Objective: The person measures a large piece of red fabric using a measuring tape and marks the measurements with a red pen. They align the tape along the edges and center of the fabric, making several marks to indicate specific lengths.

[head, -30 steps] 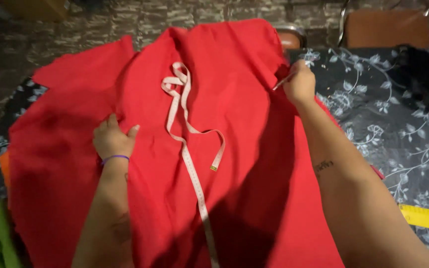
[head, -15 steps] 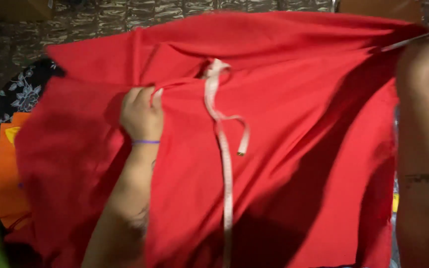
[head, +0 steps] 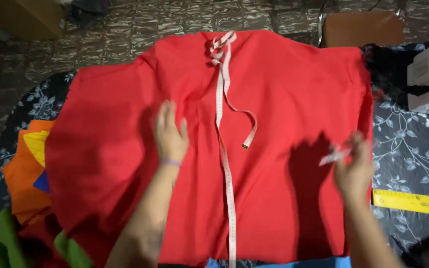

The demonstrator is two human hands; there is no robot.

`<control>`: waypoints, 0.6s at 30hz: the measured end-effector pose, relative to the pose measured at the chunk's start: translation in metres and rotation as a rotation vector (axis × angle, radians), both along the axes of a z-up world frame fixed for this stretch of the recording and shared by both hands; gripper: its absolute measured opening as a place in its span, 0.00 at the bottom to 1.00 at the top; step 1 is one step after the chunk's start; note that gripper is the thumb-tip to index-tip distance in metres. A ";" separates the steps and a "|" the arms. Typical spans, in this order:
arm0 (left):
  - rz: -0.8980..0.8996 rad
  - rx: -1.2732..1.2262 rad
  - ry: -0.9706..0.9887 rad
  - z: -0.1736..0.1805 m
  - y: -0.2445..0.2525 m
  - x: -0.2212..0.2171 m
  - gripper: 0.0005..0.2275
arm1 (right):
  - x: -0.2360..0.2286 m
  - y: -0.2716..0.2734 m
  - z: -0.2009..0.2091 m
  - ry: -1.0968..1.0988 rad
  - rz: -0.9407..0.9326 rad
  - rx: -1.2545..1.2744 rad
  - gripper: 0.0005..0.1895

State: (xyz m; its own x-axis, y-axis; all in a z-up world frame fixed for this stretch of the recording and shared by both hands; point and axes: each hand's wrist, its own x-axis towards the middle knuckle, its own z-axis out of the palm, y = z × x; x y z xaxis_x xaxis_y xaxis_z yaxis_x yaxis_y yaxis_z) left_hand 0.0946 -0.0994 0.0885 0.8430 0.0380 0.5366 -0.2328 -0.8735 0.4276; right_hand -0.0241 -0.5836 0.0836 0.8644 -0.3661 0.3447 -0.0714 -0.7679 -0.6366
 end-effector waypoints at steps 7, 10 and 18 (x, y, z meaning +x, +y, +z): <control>-0.352 0.255 0.495 -0.004 0.000 -0.213 0.33 | -0.191 0.012 -0.069 0.200 0.044 -0.472 0.35; -0.194 0.466 0.557 -0.047 0.027 -0.271 0.47 | -0.236 0.004 -0.063 0.342 -0.025 -0.537 0.40; -0.124 0.335 0.653 -0.040 0.045 -0.294 0.45 | -0.277 -0.037 -0.080 0.305 -0.028 -0.407 0.33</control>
